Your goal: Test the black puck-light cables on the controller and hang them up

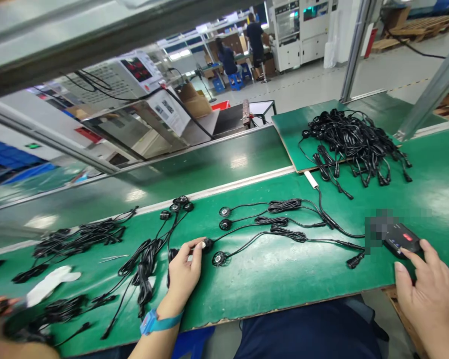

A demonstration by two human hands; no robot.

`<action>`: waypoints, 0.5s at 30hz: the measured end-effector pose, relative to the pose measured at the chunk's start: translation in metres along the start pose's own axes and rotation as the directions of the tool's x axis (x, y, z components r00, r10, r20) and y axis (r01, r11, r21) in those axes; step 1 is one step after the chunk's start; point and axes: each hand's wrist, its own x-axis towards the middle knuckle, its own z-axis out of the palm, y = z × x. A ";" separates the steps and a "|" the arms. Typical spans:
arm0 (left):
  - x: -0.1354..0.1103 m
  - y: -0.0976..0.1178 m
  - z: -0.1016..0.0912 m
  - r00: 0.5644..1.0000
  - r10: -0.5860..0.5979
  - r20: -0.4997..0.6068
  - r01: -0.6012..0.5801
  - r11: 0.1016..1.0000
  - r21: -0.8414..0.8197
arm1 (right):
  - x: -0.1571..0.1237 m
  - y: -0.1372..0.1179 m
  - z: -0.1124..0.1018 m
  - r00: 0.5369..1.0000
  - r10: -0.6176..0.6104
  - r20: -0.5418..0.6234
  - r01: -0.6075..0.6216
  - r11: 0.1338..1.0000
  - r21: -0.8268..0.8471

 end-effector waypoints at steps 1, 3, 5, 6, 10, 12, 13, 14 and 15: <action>-0.002 0.001 -0.001 0.999 -0.041 0.015 0.042 0.999 -0.018 | 0.001 -0.001 -0.001 1.000 0.002 -0.008 -0.002 1.000 0.021; -0.005 0.002 -0.003 0.991 -0.121 0.054 0.126 0.988 -0.087 | 0.001 -0.001 -0.001 1.000 0.018 -0.011 -0.017 0.998 0.060; -0.007 0.002 -0.004 0.978 -0.188 0.095 0.202 0.963 -0.179 | 0.001 -0.004 -0.003 0.999 0.043 0.005 -0.043 0.996 0.075; -0.008 0.001 -0.003 0.971 -0.211 0.109 0.230 0.948 -0.219 | 0.002 -0.006 -0.005 0.998 0.056 0.015 -0.057 0.995 0.084; -0.008 -0.008 -0.002 0.971 -0.211 0.114 0.235 0.936 -0.262 | 0.005 -0.020 -0.017 0.995 0.094 0.034 -0.098 0.984 0.148; -0.006 -0.015 -0.002 0.973 -0.185 0.138 0.211 0.955 -0.209 | 0.007 -0.028 -0.025 0.993 0.117 -0.004 -0.114 0.973 0.201; -0.005 -0.019 -0.003 0.971 -0.176 0.161 0.203 0.965 -0.168 | 0.008 -0.033 -0.029 0.991 0.126 -0.042 -0.113 0.966 0.234; -0.003 -0.022 -0.004 0.967 -0.174 0.188 0.200 0.971 -0.128 | 0.009 -0.038 -0.034 0.988 0.132 -0.086 -0.104 0.956 0.273; -0.001 -0.025 -0.006 0.961 -0.175 0.215 0.198 0.976 -0.094 | 0.009 -0.043 -0.038 0.982 0.138 -0.129 -0.091 0.944 0.318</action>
